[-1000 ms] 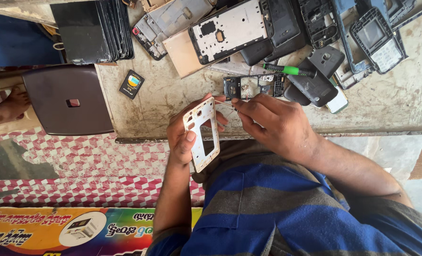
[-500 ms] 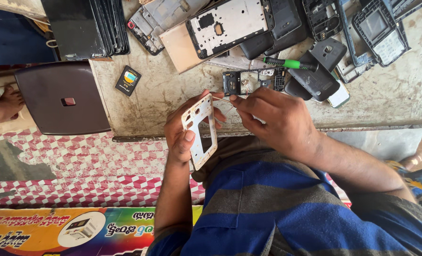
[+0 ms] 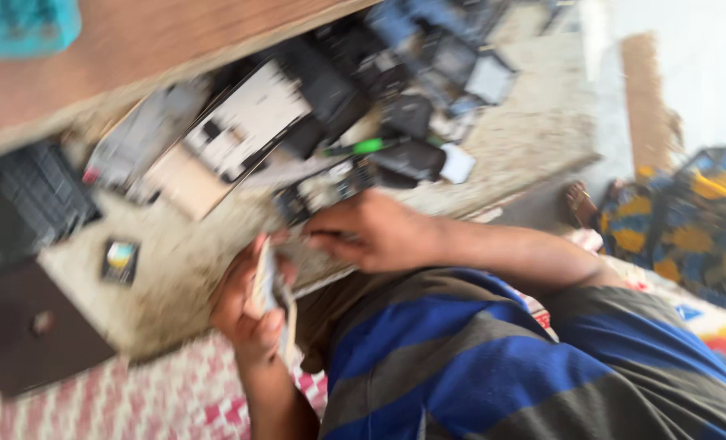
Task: The person uses a screwdriver to pry and scrape a white plastic phone frame, removing residue and adjusting internal clips. The person rotates the frame to access different edges and continues scraping along the perimeter.
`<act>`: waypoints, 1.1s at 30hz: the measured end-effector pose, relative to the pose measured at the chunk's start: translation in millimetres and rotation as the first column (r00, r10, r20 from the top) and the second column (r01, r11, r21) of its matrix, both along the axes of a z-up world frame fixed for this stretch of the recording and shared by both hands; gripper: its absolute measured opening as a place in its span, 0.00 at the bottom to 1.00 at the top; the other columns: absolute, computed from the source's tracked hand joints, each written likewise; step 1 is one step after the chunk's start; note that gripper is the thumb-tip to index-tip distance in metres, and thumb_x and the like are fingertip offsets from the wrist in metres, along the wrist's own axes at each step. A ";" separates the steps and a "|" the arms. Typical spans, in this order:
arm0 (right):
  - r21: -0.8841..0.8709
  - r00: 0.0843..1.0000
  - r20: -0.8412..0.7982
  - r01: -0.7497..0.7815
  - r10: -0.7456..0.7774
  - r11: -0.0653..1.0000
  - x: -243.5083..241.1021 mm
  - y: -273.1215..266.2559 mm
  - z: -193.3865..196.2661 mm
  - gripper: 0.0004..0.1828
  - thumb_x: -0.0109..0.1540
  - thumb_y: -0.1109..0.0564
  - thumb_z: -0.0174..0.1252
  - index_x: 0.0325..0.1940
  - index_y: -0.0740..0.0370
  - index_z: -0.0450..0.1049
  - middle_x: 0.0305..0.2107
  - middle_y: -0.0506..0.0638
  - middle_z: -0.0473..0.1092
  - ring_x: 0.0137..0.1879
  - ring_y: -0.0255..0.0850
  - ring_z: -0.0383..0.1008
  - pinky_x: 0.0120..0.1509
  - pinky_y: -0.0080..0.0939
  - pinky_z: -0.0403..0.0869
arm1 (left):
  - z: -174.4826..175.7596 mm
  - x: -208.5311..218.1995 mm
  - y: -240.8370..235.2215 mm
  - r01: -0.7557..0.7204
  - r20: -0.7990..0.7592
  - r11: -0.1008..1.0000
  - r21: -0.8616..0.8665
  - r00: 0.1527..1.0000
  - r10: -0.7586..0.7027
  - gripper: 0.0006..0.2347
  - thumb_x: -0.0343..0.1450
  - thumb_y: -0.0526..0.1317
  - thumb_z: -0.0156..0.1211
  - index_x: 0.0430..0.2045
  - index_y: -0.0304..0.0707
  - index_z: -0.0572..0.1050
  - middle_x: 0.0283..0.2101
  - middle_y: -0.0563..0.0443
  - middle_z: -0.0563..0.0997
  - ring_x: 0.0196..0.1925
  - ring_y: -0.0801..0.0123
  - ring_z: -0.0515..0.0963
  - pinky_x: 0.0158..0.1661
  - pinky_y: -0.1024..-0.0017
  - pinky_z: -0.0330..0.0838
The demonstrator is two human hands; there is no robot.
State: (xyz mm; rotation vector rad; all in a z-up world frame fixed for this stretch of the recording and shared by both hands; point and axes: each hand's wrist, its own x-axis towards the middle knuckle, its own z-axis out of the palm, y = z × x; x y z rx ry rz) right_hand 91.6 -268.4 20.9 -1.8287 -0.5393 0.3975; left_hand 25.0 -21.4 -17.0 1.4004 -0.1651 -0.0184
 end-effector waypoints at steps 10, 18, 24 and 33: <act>-0.078 0.965 0.251 0.099 -0.077 0.992 -14.2 -6.7 -2.0 0.11 0.65 0.52 0.63 0.49 0.57 0.76 0.32 0.51 0.75 0.34 0.50 0.78 0.33 0.49 0.73 | 21.6 5.4 -18.0 -0.012 -0.039 0.996 0.084 0.999 0.015 0.35 0.70 0.55 0.63 0.59 0.14 0.70 0.51 0.22 0.78 0.32 0.59 0.79 0.35 0.67 0.75; -0.245 0.781 0.620 0.105 0.072 0.964 -9.1 -18.3 14.2 0.20 0.60 0.57 0.59 0.56 0.62 0.71 0.37 0.48 0.69 0.43 0.43 0.74 0.37 0.44 0.75 | 19.9 -1.8 -16.4 0.003 -0.057 0.994 0.105 0.998 0.003 0.35 0.70 0.55 0.61 0.61 0.14 0.69 0.42 0.26 0.80 0.33 0.60 0.79 0.36 0.69 0.73; -0.256 0.762 0.642 0.105 0.088 0.961 -8.8 -18.9 12.6 0.18 0.59 0.57 0.58 0.54 0.60 0.71 0.38 0.49 0.68 0.42 0.42 0.75 0.34 0.43 0.74 | 5.7 0.0 -0.7 0.043 -0.029 0.998 0.055 0.999 -0.041 0.36 0.69 0.54 0.61 0.62 0.15 0.69 0.37 0.27 0.80 0.31 0.60 0.79 0.38 0.67 0.74; -0.029 0.942 0.329 0.075 -0.061 0.997 -12.8 -8.9 9.5 0.11 0.67 0.50 0.61 0.49 0.56 0.74 0.31 0.52 0.74 0.34 0.52 0.76 0.33 0.51 0.73 | -51.1 5.9 35.6 0.148 -0.130 0.980 -0.136 0.977 -0.166 0.39 0.70 0.61 0.59 0.68 0.26 0.63 0.57 0.26 0.76 0.39 0.55 0.80 0.36 0.64 0.76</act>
